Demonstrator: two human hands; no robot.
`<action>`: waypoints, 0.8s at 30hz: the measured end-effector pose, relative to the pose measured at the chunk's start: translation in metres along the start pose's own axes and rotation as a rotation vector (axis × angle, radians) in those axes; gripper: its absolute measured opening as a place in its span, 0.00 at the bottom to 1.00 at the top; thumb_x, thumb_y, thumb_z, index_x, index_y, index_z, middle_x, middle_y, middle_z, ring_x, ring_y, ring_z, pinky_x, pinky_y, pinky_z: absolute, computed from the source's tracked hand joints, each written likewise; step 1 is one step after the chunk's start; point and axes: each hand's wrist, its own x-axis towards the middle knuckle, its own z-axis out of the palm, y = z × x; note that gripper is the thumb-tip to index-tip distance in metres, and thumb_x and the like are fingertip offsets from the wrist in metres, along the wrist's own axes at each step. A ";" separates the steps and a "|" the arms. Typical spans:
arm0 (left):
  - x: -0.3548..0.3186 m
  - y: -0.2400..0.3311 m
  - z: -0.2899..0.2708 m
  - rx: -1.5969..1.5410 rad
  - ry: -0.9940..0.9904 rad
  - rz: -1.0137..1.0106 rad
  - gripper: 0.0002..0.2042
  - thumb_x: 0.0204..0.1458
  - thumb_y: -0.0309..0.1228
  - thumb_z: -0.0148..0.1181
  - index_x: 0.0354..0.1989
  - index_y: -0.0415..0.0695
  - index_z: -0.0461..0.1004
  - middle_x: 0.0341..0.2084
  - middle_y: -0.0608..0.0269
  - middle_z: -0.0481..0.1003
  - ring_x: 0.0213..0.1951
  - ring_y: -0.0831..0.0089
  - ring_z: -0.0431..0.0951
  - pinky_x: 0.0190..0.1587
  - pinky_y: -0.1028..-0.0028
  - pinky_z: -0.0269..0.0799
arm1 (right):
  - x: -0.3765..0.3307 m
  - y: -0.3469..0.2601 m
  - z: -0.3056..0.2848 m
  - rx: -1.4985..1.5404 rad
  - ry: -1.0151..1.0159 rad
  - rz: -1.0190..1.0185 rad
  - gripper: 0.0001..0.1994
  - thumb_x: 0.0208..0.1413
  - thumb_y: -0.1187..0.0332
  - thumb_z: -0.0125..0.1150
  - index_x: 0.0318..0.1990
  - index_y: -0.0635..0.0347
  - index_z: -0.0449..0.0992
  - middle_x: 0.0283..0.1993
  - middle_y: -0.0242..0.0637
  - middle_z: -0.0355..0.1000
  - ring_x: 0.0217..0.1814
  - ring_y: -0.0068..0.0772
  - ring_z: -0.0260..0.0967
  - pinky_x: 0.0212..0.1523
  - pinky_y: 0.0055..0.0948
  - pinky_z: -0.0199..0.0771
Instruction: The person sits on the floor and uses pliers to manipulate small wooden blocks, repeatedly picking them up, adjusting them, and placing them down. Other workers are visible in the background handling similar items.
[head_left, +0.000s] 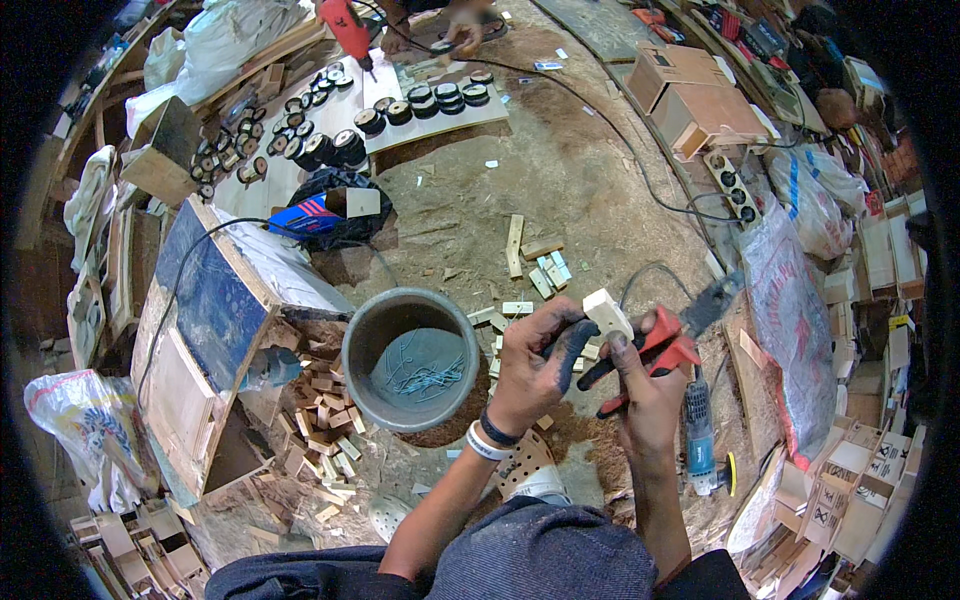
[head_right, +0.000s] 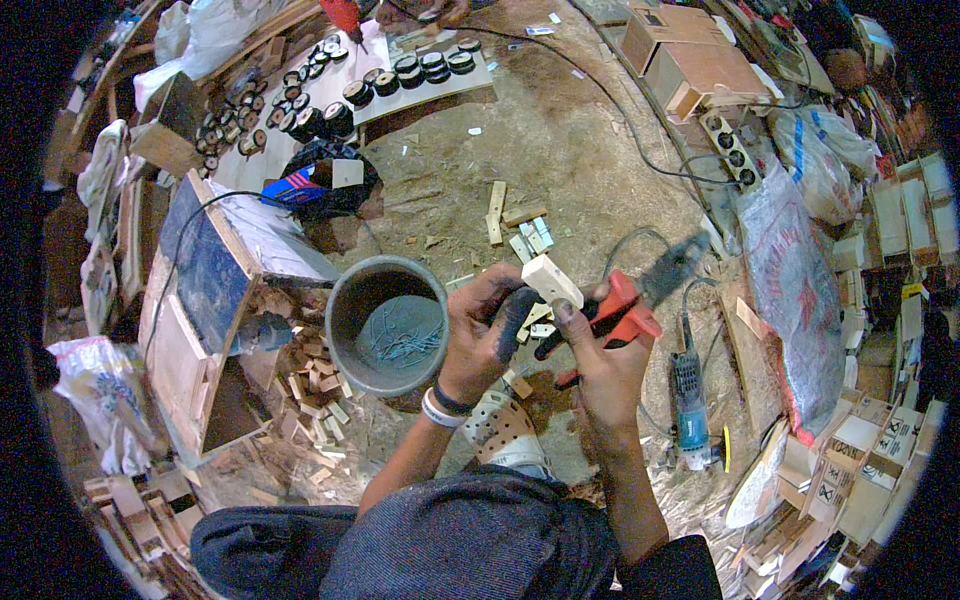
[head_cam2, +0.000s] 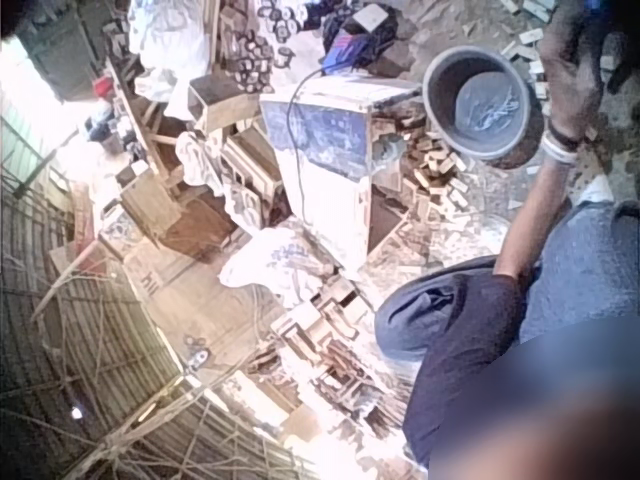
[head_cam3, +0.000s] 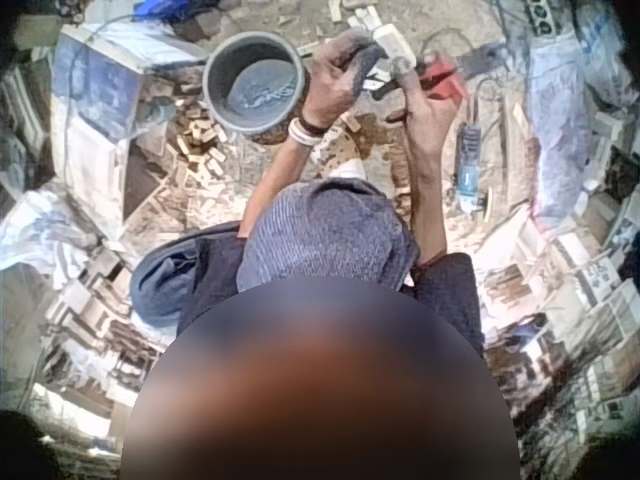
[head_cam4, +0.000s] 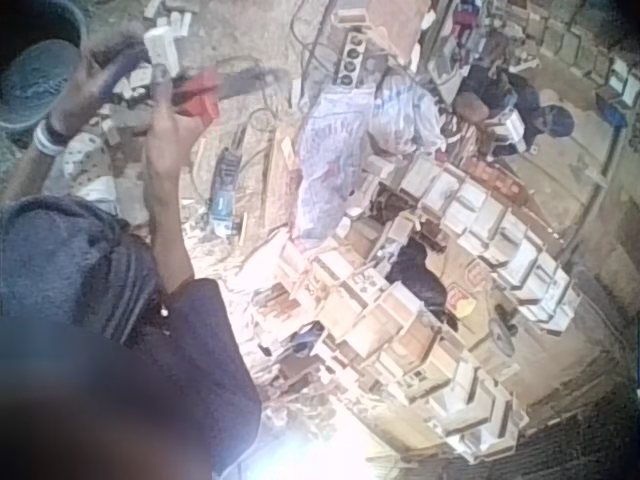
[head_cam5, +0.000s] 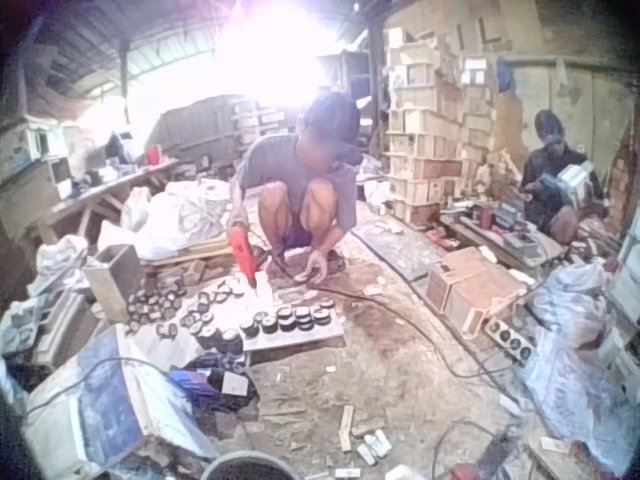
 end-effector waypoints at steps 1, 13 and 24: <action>0.000 0.001 -0.002 -0.011 0.003 0.009 0.01 0.59 0.20 0.57 0.36 0.36 0.73 0.27 0.70 0.73 0.32 0.84 0.70 0.34 0.80 0.67 | 0.003 -0.004 -0.005 -0.089 -0.069 -0.011 0.13 0.62 0.73 0.65 0.49 0.61 0.68 0.41 0.33 0.71 0.42 0.24 0.72 0.46 0.28 0.74; 0.009 0.002 -0.028 0.132 -0.010 0.063 0.06 0.57 0.21 0.63 0.39 0.34 0.74 0.26 0.67 0.75 0.31 0.82 0.72 0.36 0.78 0.70 | 0.038 0.002 -0.034 -0.588 0.001 -0.091 0.16 0.53 0.77 0.64 0.47 0.63 0.67 0.34 0.46 0.73 0.37 0.54 0.74 0.36 0.41 0.72; 0.011 -0.017 -0.041 0.216 -0.167 -0.095 0.06 0.62 0.28 0.60 0.41 0.37 0.77 0.32 0.65 0.79 0.36 0.75 0.78 0.41 0.72 0.74 | 0.033 0.016 -0.040 -0.613 -0.152 -0.240 0.10 0.59 0.78 0.60 0.47 0.64 0.70 0.34 0.33 0.72 0.36 0.24 0.69 0.38 0.27 0.70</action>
